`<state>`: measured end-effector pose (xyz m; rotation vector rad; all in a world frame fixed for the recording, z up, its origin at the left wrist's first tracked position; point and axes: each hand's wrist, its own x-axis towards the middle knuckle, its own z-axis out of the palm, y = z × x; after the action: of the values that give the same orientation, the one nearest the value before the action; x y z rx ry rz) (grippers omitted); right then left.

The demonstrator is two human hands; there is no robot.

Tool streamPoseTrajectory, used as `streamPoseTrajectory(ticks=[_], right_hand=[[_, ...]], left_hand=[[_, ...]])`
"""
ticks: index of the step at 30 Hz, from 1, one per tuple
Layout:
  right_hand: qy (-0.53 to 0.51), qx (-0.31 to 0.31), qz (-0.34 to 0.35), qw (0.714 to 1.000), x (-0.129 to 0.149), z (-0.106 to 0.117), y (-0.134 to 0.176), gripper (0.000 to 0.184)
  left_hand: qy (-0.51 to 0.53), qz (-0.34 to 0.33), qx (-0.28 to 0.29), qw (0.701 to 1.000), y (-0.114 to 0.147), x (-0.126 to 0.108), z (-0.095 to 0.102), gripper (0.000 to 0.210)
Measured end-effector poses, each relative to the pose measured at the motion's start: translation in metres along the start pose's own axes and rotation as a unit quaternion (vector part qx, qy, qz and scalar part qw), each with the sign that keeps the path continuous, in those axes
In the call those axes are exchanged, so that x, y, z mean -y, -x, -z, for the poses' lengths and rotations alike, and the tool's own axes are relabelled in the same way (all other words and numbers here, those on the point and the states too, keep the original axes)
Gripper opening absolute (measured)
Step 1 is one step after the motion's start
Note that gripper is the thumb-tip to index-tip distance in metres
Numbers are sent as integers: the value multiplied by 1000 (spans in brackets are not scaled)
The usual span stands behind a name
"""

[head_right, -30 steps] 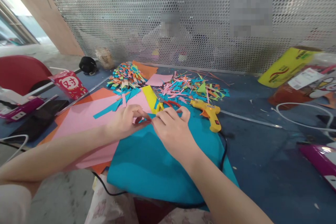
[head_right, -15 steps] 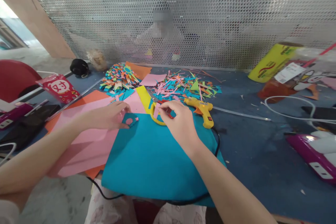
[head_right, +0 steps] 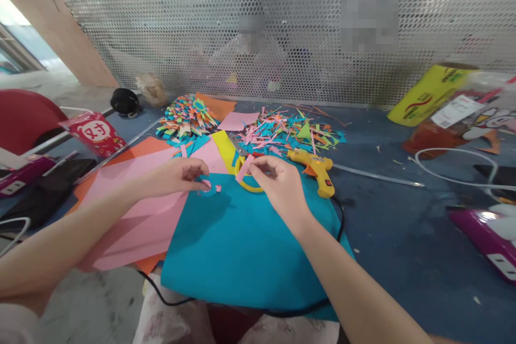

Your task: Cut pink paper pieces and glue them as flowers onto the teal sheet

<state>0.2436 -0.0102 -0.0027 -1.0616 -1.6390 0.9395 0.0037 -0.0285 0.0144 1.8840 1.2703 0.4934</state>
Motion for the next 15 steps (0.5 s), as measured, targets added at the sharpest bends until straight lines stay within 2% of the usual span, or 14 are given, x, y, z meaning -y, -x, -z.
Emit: streamPoseTrajectory(ticks=[3,7,11,15], right_hand=[[-20,2,-21,1000,0,0,-1,18],[-38,-4,-29,999,0,0,-1,16],[-33,12,-24,999,2,1,1,15],[-65,5,10,998,6,2,2,13]], left_hand=[[103,18,8,994,-2,0,-6,24],[162,13,-6,987,-3,-2,-12,31],[186,1,-43,982,-3,-3,-18,33],[177,-32,-82,980,-3,-3,-28,33]])
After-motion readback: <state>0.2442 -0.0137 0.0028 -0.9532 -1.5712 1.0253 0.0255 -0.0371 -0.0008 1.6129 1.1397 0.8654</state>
